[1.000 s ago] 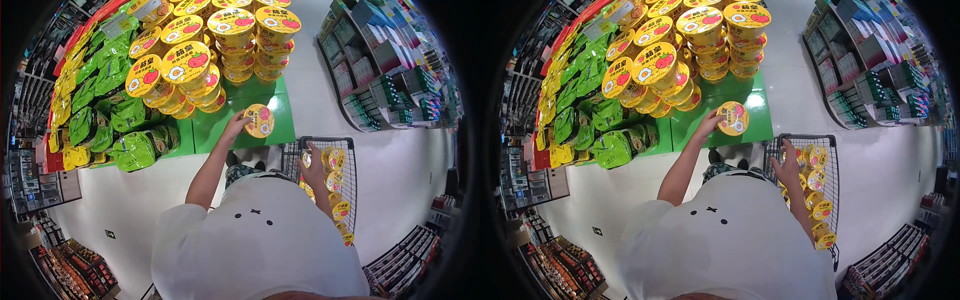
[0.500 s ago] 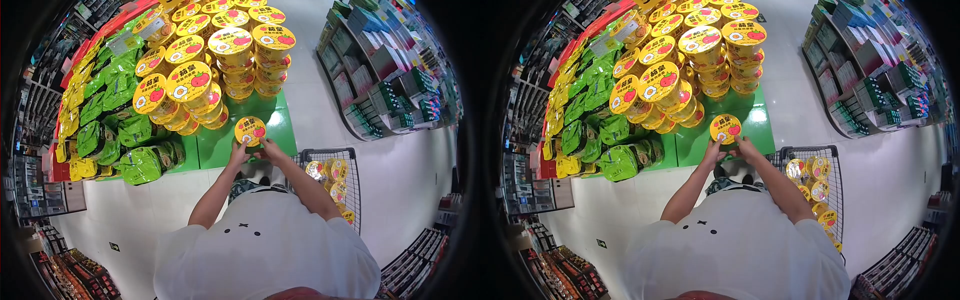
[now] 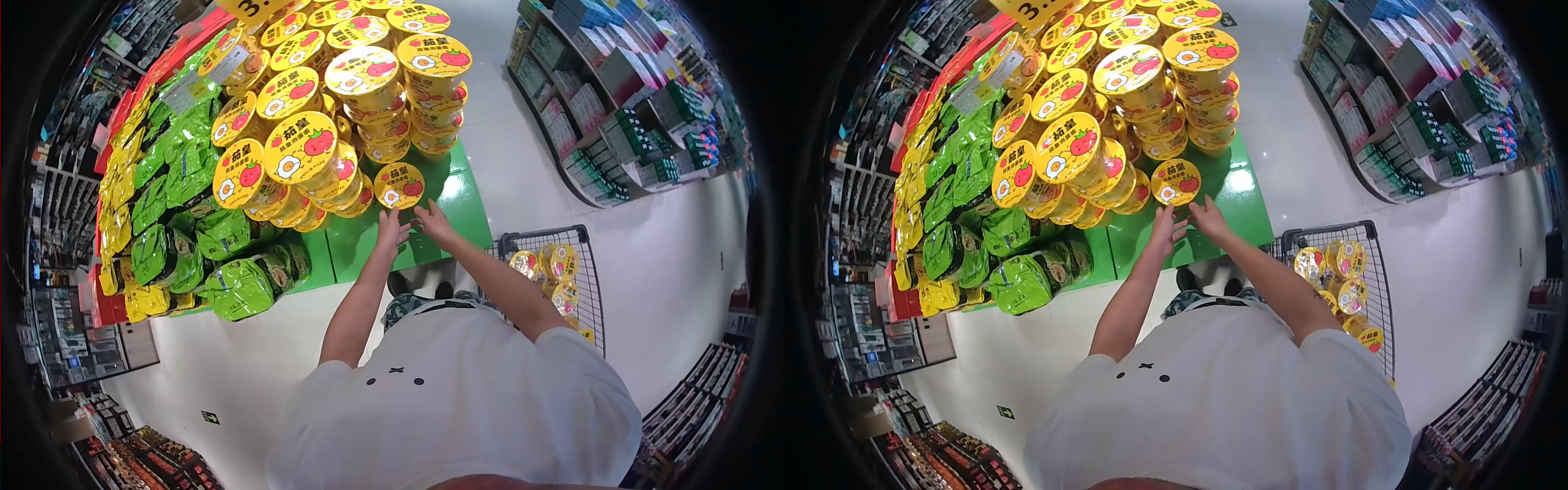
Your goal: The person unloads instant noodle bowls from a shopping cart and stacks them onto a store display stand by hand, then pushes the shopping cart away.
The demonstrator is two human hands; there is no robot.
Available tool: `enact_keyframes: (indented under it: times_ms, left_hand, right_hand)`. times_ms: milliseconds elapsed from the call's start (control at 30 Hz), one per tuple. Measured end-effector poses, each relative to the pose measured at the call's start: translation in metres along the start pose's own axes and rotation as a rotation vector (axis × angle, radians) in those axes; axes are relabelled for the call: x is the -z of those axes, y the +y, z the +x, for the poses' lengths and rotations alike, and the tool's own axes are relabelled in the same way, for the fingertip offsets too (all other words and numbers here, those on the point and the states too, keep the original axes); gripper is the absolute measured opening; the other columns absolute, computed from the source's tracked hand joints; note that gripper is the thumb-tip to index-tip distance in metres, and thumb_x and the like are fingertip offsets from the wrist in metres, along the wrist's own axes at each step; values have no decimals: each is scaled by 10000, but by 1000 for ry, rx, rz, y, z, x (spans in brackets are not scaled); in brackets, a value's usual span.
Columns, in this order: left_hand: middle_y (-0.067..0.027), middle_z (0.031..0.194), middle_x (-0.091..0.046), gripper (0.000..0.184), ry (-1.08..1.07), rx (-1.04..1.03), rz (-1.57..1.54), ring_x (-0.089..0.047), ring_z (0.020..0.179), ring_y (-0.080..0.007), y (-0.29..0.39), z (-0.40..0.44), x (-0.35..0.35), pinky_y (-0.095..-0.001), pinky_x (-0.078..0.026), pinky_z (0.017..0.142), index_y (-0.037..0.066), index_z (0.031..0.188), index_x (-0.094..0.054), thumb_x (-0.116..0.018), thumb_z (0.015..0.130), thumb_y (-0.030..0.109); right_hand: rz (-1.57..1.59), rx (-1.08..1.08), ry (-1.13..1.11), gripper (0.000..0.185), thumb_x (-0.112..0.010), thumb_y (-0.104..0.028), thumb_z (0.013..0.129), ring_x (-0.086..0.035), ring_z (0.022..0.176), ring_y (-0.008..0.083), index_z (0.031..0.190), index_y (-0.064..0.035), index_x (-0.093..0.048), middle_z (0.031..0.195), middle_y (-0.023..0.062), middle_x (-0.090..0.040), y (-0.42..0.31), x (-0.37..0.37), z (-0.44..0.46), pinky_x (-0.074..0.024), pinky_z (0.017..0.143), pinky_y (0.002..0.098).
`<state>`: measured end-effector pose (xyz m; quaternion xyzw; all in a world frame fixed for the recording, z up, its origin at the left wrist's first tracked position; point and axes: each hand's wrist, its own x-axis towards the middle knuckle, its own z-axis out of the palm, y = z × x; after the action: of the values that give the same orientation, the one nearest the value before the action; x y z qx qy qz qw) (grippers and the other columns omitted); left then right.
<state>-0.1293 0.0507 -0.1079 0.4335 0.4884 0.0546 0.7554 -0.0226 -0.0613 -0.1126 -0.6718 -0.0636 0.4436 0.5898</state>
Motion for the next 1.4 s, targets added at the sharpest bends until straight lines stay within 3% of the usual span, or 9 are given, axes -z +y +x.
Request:
enact_keyframes:
  times_ms: [167,367,633,733,967,1100,1200,1233,1400]
  left_hand:
    - [-211,1550,-480,725,-97,81,-102,-598,1306,-384,-21,-3,-8,-514,-489,1051,136,1656,-128,-433,1108,499]
    - [-184,1453,-482,652,-101,250,-35,-544,1346,-375,-43,-25,7,-478,-466,1080,51,1568,-271,-516,1082,409]
    - [-141,1429,-516,510,-218,313,202,-567,1281,-315,-33,-34,5,-437,-464,1059,38,1494,-430,-494,1079,328]
    - [-142,1483,-516,502,-273,271,251,-562,1297,-318,-31,-40,-20,-438,-464,1052,51,1512,-440,-464,1089,319]
    - [-147,1434,-534,556,-372,195,283,-607,1213,-276,-45,-61,-52,-402,-500,991,28,1531,-428,-511,1078,339]
    - [-175,1494,-523,618,-367,260,309,-626,1194,-274,-66,-70,-39,-384,-509,977,15,1534,-425,-548,1050,379]
    - [-165,1451,-576,558,-265,306,351,-654,1168,-262,-69,-84,-44,-373,-534,937,28,1471,-487,-589,1038,366]
    - [-153,1431,-582,531,-276,305,358,-657,1153,-251,-68,-86,-45,-360,-536,917,45,1449,-502,-591,1038,369]
    - [-97,1324,-616,457,-262,229,287,-679,1047,-199,-70,-86,-48,-331,-539,877,73,1381,-538,-579,1050,385]
  right_hand:
    - [-179,207,71,322,-573,-146,962,-731,732,226,1199,47,-675,911,135,-751,21,93,-114,-578,726,365]
    - [-509,186,980,147,-612,-93,934,-707,785,314,1046,-19,-673,924,161,-719,122,216,-261,-547,700,414]
    - [-1225,-465,1619,551,-754,-276,854,-485,1347,366,1338,-83,-573,1461,165,-503,164,331,-456,-391,1067,523]
    - [-1100,-919,1690,776,-813,-422,828,-433,1424,404,1438,-67,-494,1533,188,-436,166,370,-488,-372,1136,537]
    - [-595,-903,1202,1172,-949,-549,605,-404,1450,440,1511,-56,-392,1602,185,-369,222,441,-539,-397,1174,515]
    - [-710,-783,1303,1066,-961,-426,572,-680,1167,333,1425,-47,-447,1299,159,-671,254,459,-544,-527,1034,451]
    - [-23,-190,1008,740,-933,-64,643,-695,1108,249,1270,26,-550,1195,142,-705,303,502,-548,-595,958,391]
    - [-190,-156,1090,744,-879,14,628,-719,1062,279,1276,23,-513,1214,177,-685,295,493,-552,-631,844,383]
    - [-1203,-940,1282,889,-939,-531,628,-561,1267,467,1292,-103,-530,1291,209,-624,210,458,-530,-474,1064,574]
